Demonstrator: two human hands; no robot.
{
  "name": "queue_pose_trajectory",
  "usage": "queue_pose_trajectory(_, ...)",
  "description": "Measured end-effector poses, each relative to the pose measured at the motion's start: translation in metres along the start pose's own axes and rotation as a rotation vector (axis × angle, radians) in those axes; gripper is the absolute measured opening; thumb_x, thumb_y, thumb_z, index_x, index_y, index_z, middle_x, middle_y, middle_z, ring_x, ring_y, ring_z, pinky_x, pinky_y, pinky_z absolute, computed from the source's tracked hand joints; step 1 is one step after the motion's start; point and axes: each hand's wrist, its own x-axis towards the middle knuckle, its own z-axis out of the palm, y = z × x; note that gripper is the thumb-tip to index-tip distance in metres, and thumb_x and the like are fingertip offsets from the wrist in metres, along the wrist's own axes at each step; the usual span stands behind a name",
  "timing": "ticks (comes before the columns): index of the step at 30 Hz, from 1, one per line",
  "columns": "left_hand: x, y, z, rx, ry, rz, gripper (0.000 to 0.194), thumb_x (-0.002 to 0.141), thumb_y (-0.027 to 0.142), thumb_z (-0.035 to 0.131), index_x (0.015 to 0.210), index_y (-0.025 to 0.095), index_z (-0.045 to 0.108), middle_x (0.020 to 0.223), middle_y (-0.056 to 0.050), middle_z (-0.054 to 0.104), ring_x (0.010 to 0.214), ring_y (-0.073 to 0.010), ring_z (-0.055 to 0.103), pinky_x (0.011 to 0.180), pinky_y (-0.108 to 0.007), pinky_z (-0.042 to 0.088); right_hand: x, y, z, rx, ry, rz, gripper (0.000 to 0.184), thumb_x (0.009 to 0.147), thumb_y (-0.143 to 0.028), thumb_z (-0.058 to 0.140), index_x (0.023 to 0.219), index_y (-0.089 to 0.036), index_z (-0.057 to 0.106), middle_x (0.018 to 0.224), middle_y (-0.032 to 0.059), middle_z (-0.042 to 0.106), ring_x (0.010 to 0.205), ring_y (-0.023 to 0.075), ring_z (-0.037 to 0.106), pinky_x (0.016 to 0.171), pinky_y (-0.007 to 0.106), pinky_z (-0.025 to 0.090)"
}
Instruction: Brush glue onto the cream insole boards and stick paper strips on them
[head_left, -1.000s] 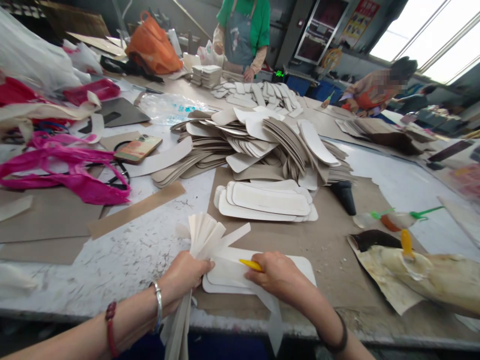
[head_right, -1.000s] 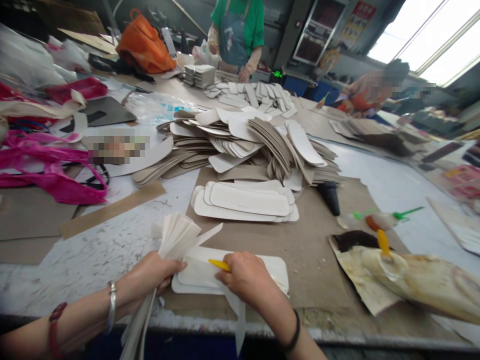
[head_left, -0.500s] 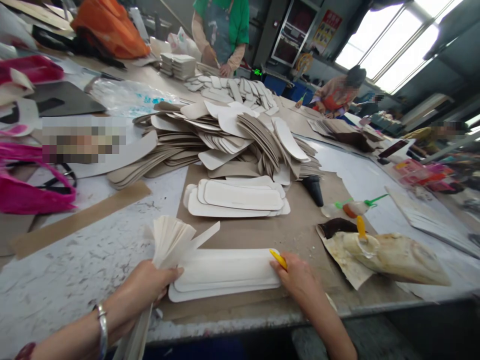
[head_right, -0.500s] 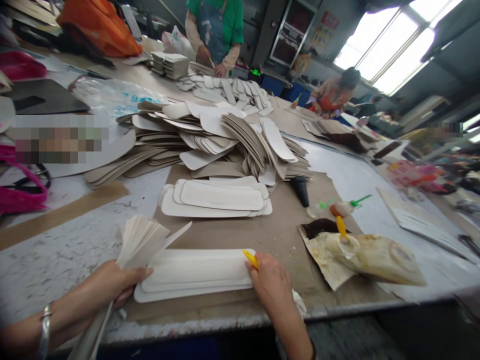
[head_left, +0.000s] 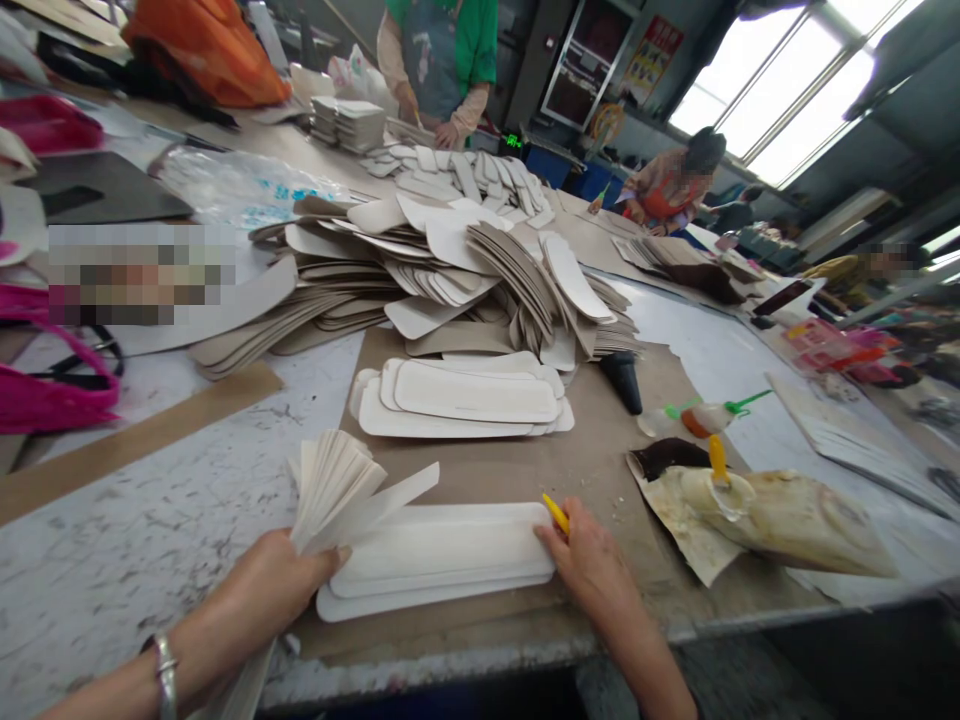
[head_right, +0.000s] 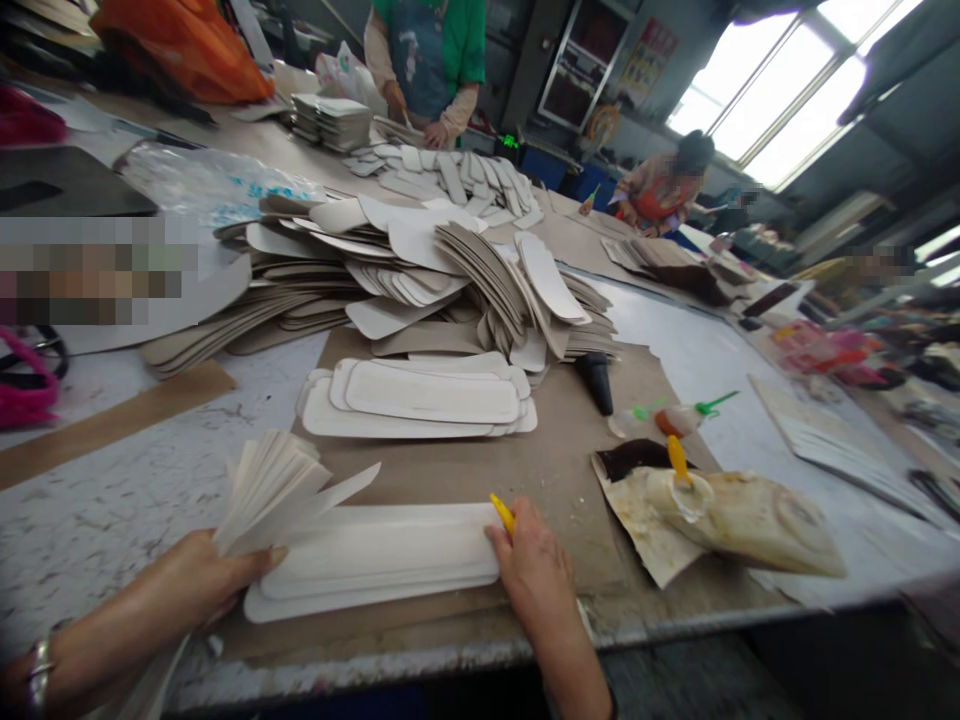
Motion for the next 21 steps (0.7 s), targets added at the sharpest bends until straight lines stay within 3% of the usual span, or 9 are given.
queue_pose_trajectory(5, -0.006, 0.011, 0.004, 0.096, 0.053, 0.008, 0.023, 0.048, 0.043, 0.058, 0.041, 0.022, 0.049, 0.037, 0.002, 0.043, 0.04, -0.0143, 0.036, 0.044, -0.027, 0.024, -0.007, 0.017, 0.011, 0.296, 0.153, -0.064, 0.024, 0.089, -0.034, 0.034, 0.085, -0.021, 0.052, 0.081, 0.0082, 0.063, 0.077, 0.023, 0.061, 0.07, 0.032, 0.043)
queue_pose_trajectory(9, -0.013, 0.016, 0.003, 0.115, 0.023, -0.022, 0.036, 0.049, 0.051, 0.053, 0.032, 0.025, 0.035, 0.03, 0.003, 0.032, 0.036, -0.0121, 0.028, 0.044, -0.027, 0.021, -0.014, 0.014, 0.004, 0.391, 0.23, -0.058, 0.03, 0.085, -0.042, 0.035, 0.083, -0.02, 0.055, 0.082, 0.0096, 0.064, 0.079, 0.0247, 0.059, 0.072, 0.035, 0.042)
queue_pose_trajectory(13, -0.022, 0.017, -0.001, 0.093, -0.063, 0.023, 0.046, 0.058, 0.058, 0.049, 0.029, 0.024, 0.035, 0.034, -0.002, 0.04, 0.043, -0.0157, 0.04, 0.053, -0.029, 0.032, -0.016, 0.005, -0.006, 0.515, 0.185, 0.0, 0.037, 0.083, -0.051, 0.034, 0.081, -0.02, 0.053, 0.07, 0.0058, 0.061, 0.066, 0.0215, 0.057, 0.063, 0.032, 0.043)
queue_pose_trajectory(17, -0.027, 0.011, -0.009, -0.085, -0.104, 0.04, 0.045, 0.061, 0.054, 0.054, 0.033, 0.021, 0.041, 0.037, -0.002, 0.044, 0.046, -0.0145, 0.041, 0.055, -0.027, 0.034, -0.016, -0.003, -0.01, 0.617, 0.126, 0.024, 0.038, 0.071, -0.057, 0.049, 0.075, -0.02, 0.055, 0.065, 0.0036, 0.06, 0.062, 0.02, 0.055, 0.057, 0.029, 0.043)
queue_pose_trajectory(21, -0.028, 0.002, -0.021, -0.406, -0.118, -0.023, 0.036, 0.06, 0.049, 0.068, 0.068, 0.015, 0.061, 0.041, 0.006, 0.042, 0.045, -0.0096, 0.033, 0.049, -0.022, 0.026, -0.021, -0.007, -0.011, 0.806, 0.038, 0.079, 0.039, 0.067, -0.058, 0.054, 0.074, -0.02, 0.055, 0.057, -0.0005, 0.053, 0.049, 0.0156, 0.048, 0.045, 0.026, 0.036)
